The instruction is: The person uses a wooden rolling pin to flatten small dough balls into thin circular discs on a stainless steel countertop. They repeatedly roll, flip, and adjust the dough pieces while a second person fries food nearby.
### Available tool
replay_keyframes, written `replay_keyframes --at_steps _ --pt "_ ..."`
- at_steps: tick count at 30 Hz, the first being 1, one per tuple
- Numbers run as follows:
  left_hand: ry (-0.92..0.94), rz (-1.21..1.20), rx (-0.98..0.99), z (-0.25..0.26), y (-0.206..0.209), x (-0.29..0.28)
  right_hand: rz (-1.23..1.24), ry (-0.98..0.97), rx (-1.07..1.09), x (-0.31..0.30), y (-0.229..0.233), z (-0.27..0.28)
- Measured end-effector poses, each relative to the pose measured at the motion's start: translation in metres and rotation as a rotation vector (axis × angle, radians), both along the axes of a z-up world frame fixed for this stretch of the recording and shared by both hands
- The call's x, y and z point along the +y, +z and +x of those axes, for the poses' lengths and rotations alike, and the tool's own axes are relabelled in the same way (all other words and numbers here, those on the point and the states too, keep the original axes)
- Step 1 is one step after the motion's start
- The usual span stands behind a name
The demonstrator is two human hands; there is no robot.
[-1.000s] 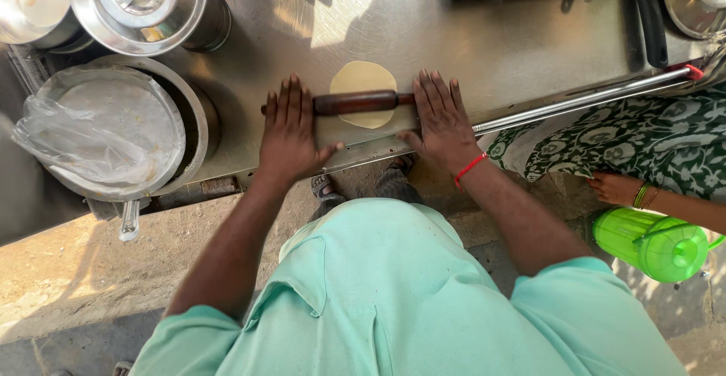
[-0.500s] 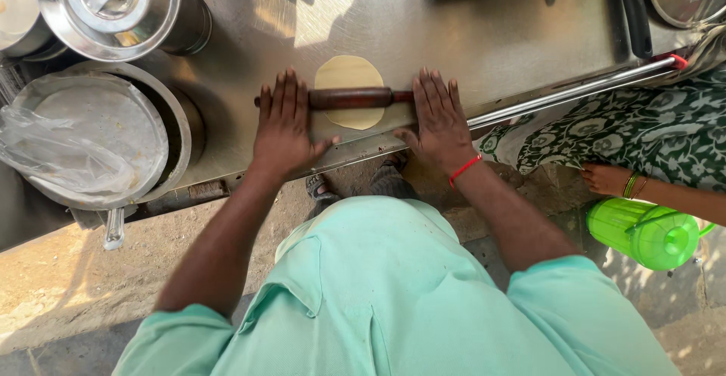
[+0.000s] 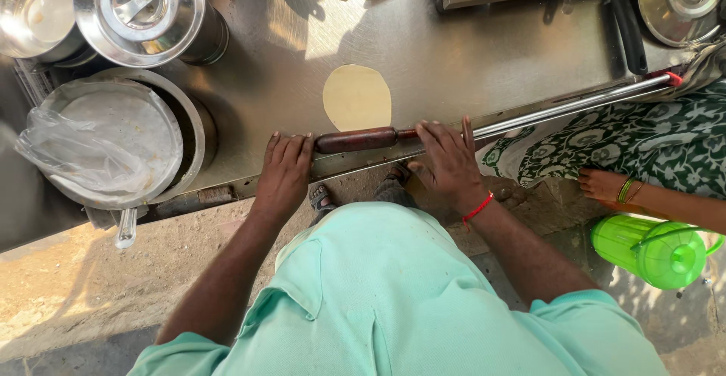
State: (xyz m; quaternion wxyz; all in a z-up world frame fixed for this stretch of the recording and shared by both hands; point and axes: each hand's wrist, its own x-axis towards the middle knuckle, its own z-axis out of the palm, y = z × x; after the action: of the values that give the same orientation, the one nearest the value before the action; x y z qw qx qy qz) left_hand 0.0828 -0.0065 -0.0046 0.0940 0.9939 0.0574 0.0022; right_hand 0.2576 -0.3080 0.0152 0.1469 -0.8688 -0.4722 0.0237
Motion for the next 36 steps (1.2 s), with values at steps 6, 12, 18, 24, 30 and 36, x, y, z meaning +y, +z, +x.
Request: replay_keyframes --at_steps 6,12,18,24,30,36 --pt "-0.05 -0.076 -0.108 -0.01 0.011 0.002 0.117 0.231 -0.114 0.131 0.019 0.07" --pt "-0.011 -0.045 -0.141 -0.059 0.013 0.001 -0.054 0.353 -0.412 0.194 -0.001 0.073" --pt "0.009 -0.08 -0.133 -0.093 0.0 -0.001 -0.163 0.241 -0.372 0.205 0.001 0.076" --pt "0.002 -0.065 -0.073 -0.102 -0.011 -0.001 -0.147 0.297 -0.236 0.203 0.003 0.083" --pt "0.031 -0.105 0.022 -0.094 0.006 -0.01 -0.258 0.34 -0.176 0.198 0.019 0.074" --pt "0.002 -0.174 -0.16 -0.101 0.006 -0.012 -0.35 0.301 0.256 0.179 0.063 0.063"
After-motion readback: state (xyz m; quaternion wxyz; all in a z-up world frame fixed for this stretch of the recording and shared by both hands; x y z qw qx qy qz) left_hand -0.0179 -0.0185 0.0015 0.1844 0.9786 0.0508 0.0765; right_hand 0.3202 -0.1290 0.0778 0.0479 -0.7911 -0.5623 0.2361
